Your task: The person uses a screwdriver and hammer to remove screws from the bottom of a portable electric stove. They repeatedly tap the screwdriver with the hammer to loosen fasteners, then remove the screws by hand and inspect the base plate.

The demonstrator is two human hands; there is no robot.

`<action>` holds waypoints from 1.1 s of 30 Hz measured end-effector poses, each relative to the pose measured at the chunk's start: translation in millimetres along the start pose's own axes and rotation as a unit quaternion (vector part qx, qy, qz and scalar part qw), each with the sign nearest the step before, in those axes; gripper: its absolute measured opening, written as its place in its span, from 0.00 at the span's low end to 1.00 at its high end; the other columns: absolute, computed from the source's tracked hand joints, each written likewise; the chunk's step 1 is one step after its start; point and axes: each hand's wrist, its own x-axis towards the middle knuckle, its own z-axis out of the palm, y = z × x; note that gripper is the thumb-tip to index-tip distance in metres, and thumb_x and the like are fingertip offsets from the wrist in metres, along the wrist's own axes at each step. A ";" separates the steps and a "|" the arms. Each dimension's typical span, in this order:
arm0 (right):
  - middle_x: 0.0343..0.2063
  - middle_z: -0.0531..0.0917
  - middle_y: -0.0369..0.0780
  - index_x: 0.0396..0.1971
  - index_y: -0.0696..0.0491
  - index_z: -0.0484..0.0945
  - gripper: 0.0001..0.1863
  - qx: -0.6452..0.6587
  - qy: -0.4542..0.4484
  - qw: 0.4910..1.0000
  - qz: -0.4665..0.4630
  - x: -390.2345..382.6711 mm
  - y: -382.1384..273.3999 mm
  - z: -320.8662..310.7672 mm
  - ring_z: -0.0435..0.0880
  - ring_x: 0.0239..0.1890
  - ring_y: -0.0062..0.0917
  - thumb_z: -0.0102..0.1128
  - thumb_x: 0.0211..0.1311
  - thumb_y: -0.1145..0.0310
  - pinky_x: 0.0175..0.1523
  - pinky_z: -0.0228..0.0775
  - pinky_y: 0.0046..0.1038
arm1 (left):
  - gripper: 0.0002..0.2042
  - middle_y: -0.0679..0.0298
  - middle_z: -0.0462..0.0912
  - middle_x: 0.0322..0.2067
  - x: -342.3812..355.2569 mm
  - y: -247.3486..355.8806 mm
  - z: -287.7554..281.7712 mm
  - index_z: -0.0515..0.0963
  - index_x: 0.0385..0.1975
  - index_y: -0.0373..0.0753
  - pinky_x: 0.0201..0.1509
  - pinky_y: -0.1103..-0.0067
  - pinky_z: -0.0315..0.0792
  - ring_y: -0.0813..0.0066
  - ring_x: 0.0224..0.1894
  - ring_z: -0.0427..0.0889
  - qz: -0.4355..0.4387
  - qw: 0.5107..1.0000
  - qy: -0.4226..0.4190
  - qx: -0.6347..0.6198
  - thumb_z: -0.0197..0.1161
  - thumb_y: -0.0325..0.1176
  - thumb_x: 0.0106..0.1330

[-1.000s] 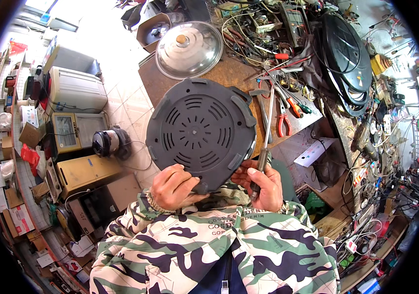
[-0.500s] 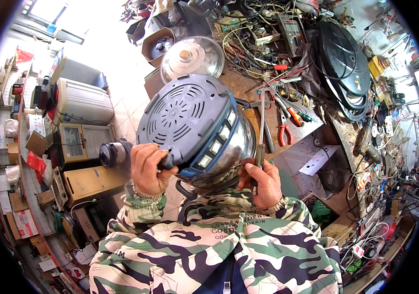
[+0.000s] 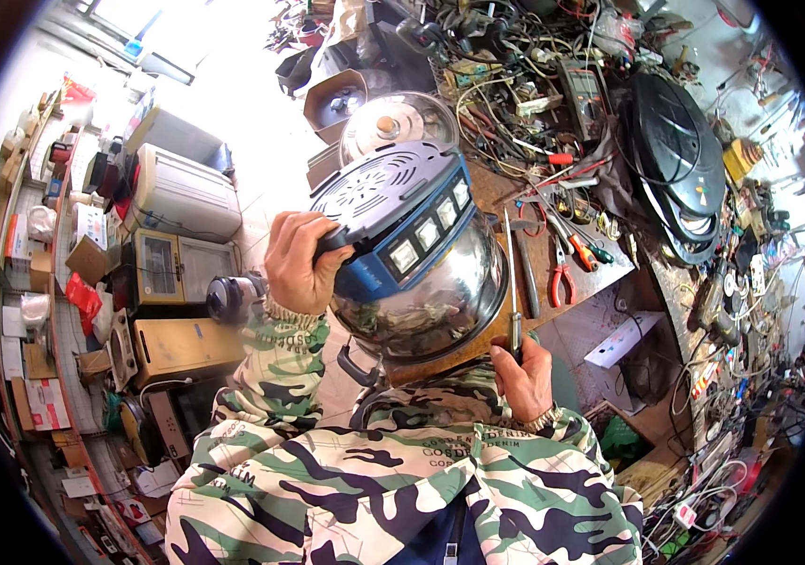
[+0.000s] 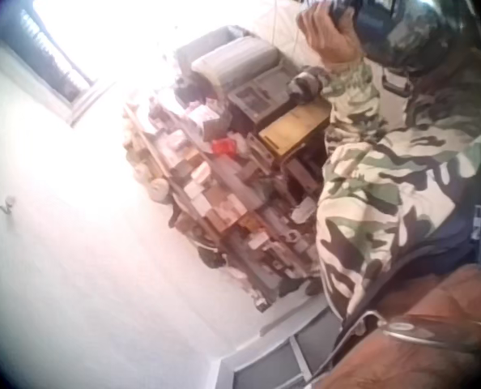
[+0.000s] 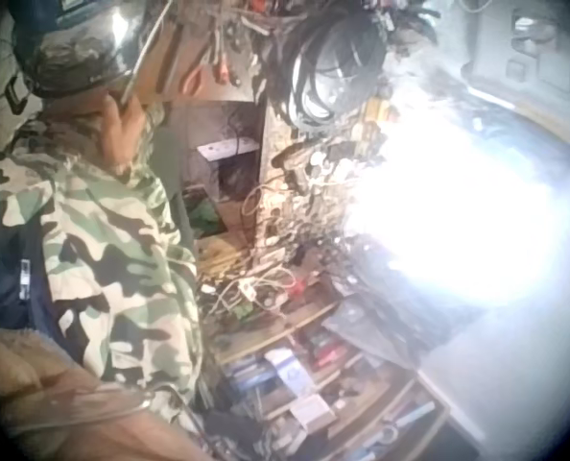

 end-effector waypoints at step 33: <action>0.29 0.79 0.40 0.43 0.54 0.81 0.20 -0.397 -0.144 0.681 -0.598 106.5 -186.6 54.8 0.84 0.31 0.40 0.77 0.53 0.65 0.34 0.77 0.40 | 0.22 0.55 0.84 0.40 -17.8 9.6 1.4 0.83 0.41 0.33 0.46 0.63 0.77 0.52 0.41 0.82 -0.018 0.999 -0.004 -0.034 0.78 0.45 0.56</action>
